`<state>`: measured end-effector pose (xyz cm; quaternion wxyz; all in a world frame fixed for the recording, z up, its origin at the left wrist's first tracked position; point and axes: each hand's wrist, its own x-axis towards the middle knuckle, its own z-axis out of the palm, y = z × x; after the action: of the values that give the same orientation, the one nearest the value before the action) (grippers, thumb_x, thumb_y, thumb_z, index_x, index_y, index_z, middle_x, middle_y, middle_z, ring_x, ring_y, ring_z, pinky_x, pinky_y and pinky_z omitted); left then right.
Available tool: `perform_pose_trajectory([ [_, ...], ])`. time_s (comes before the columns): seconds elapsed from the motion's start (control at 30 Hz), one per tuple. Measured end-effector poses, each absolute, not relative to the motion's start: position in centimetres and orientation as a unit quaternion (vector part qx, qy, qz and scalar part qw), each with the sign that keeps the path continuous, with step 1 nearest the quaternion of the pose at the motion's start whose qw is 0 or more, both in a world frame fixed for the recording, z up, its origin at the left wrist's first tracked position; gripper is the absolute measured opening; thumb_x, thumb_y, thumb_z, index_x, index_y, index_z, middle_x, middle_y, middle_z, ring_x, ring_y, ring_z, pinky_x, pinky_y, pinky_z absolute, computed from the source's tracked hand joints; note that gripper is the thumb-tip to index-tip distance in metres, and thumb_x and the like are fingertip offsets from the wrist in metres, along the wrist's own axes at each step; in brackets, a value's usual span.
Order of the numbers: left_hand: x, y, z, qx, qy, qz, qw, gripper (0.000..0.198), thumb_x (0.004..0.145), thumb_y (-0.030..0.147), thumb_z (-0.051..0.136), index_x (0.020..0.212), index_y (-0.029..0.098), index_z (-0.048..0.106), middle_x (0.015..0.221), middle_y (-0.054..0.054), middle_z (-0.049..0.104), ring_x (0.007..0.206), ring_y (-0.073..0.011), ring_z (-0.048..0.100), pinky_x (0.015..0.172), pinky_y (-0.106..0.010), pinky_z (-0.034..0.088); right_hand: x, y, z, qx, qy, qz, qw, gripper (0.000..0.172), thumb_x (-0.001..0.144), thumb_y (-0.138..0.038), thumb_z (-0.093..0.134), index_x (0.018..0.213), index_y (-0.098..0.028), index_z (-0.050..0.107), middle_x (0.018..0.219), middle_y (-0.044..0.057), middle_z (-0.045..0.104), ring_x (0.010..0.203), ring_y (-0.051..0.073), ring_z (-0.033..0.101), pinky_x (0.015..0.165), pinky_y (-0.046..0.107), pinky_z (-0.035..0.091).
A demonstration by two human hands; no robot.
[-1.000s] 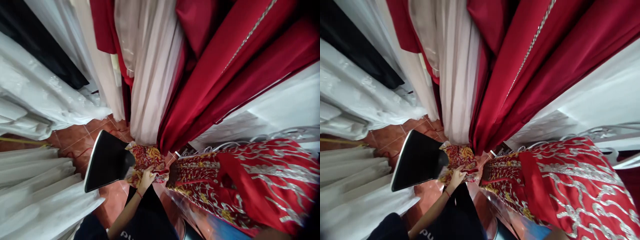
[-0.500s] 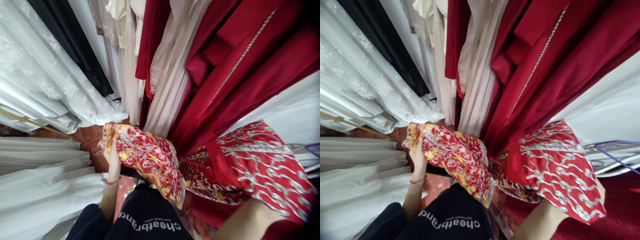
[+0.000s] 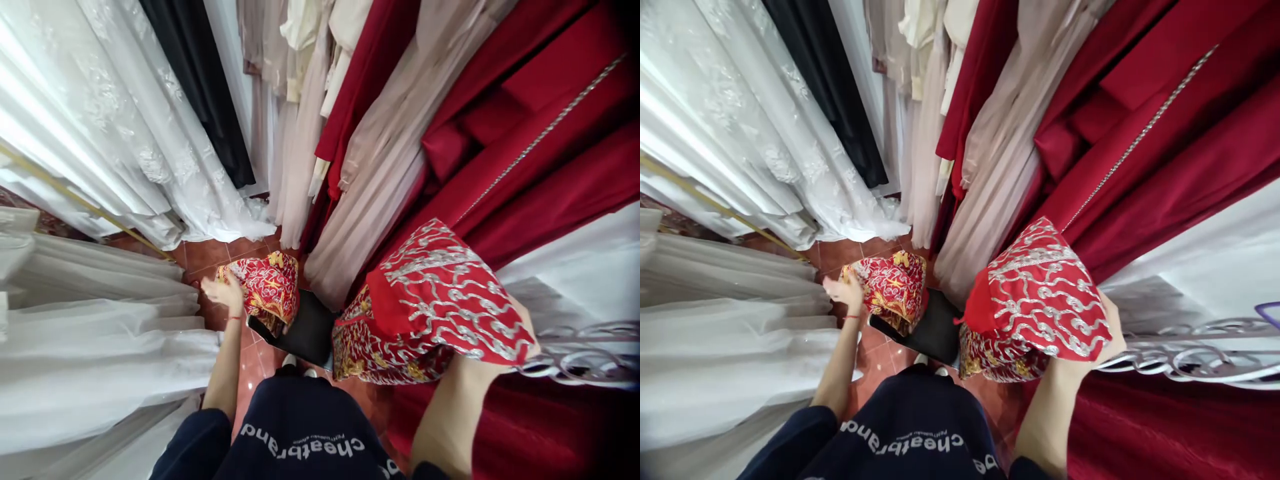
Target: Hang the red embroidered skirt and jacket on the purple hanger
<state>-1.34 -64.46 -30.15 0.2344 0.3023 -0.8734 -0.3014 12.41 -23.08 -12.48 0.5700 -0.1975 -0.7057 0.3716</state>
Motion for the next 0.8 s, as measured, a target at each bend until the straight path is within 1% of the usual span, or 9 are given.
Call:
perform_pose_trajectory([
  [0.07, -1.8, -61.6, -30.8, 0.209, -0.917, -0.258, 0.22, 0.07, 0.091, 0.053, 0.049, 0.148, 0.013, 0.039, 0.155, -0.024, 0.034, 0.148, -0.0359, 0.024, 0.117, -0.06, 0.018, 12.2, -23.5, -12.8, -0.196, -0.71, 0.377, 0.562, 0.027, 0.078, -0.032, 0.063, 0.095, -0.015, 0.074, 0.096, 0.012, 0.073, 0.086, 0.026, 0.066, 0.082, 0.044, 0.053],
  [0.13, -2.3, -59.6, -31.7, 0.15, -0.95, -0.221, 0.158, 0.088, 0.084, 0.061, 0.056, 0.152, 0.011, 0.03, 0.159, -0.027, 0.023, 0.15, -0.0407, 0.015, 0.115, -0.066, 0.014, 12.3, -23.9, -13.1, -0.198, -0.728, 0.365, 0.546, 0.031, 0.077, -0.035, 0.063, 0.097, -0.015, 0.073, 0.097, 0.011, 0.073, 0.087, 0.026, 0.067, 0.083, 0.044, 0.053],
  [0.3, -3.6, -59.9, -33.7, 0.192, -0.945, -0.257, -0.056, 0.092, 0.08, 0.06, 0.062, 0.14, -0.007, 0.039, 0.127, -0.037, 0.057, 0.121, -0.044, 0.055, 0.101, -0.057, 0.04, 13.4, -24.6, -13.6, -0.208, -0.773, 0.317, 0.508, 0.036, 0.075, -0.039, 0.069, 0.102, -0.016, 0.072, 0.103, 0.014, 0.072, 0.094, 0.029, 0.067, 0.086, 0.044, 0.052],
  [0.37, -3.7, -60.2, -33.5, 0.185, -0.95, -0.249, -0.041, 0.093, 0.081, 0.059, 0.061, 0.141, -0.008, 0.035, 0.129, -0.037, 0.054, 0.123, -0.0441, 0.053, 0.103, -0.058, 0.038, 13.8, -25.2, -13.7, -0.215, -0.762, 0.343, 0.506, 0.033, 0.077, -0.036, 0.066, 0.103, -0.017, 0.071, 0.102, 0.014, 0.072, 0.092, 0.028, 0.068, 0.084, 0.043, 0.052],
  [0.5, -2.3, -56.6, -30.1, 0.108, -0.945, -0.29, 0.106, 0.092, 0.086, 0.054, 0.057, 0.148, -0.005, 0.024, 0.154, -0.037, 0.024, 0.147, -0.0436, 0.019, 0.113, -0.062, 0.023, 14.2, -27.1, -13.4, -0.212, -0.725, 0.388, 0.527, 0.034, 0.08, -0.032, 0.063, 0.108, -0.014, 0.071, 0.102, 0.013, 0.072, 0.09, 0.025, 0.067, 0.083, 0.039, 0.052],
  [0.57, -0.6, -53.1, -27.3, -0.045, -0.897, -0.424, 0.115, 0.077, 0.089, 0.05, 0.055, 0.147, 0.005, 0.033, 0.153, -0.028, 0.035, 0.146, -0.0343, 0.029, 0.117, -0.051, 0.026, 14.6, -28.0, -13.2, -0.224, -0.714, 0.38, 0.544, 0.037, 0.079, -0.031, 0.064, 0.11, -0.013, 0.071, 0.1, 0.012, 0.072, 0.089, 0.024, 0.066, 0.083, 0.038, 0.051],
  [0.63, 1.6, -49.2, -24.4, -0.255, -0.79, -0.558, 0.017, 0.071, 0.088, 0.047, 0.058, 0.145, 0.011, 0.039, 0.147, -0.021, 0.046, 0.135, -0.0281, 0.046, 0.114, -0.042, 0.035, 15.4, -28.6, -13.1, -0.244, -0.708, 0.367, 0.553, 0.039, 0.076, -0.031, 0.065, 0.111, -0.013, 0.07, 0.098, 0.01, 0.072, 0.087, 0.023, 0.066, 0.082, 0.036, 0.052],
  [0.7, 4.0, -45.7, -22.1, -0.416, -0.685, -0.586, -0.116, 0.071, 0.078, 0.044, 0.07, 0.14, 0.014, 0.049, 0.139, -0.016, 0.056, 0.131, -0.0291, 0.051, 0.114, -0.042, 0.036, 16.6, -28.5, -13.3, -0.258, -0.709, 0.357, 0.551, 0.044, 0.073, -0.03, 0.066, 0.114, -0.015, 0.068, 0.099, 0.008, 0.072, 0.085, 0.023, 0.066, 0.08, 0.035, 0.052],
  [0.8, 6.9, -41.3, -20.6, -0.427, -0.63, -0.594, -0.262, 0.059, 0.07, 0.043, 0.078, 0.121, 0.015, 0.065, 0.115, -0.012, 0.07, 0.121, -0.0334, 0.057, 0.11, -0.046, 0.041, 19.3, -27.2, -14.0, -0.274, -0.722, 0.358, 0.526, 0.051, 0.07, -0.027, 0.066, 0.119, -0.016, 0.064, 0.101, 0.008, 0.072, 0.084, 0.023, 0.068, 0.077, 0.032, 0.053],
])
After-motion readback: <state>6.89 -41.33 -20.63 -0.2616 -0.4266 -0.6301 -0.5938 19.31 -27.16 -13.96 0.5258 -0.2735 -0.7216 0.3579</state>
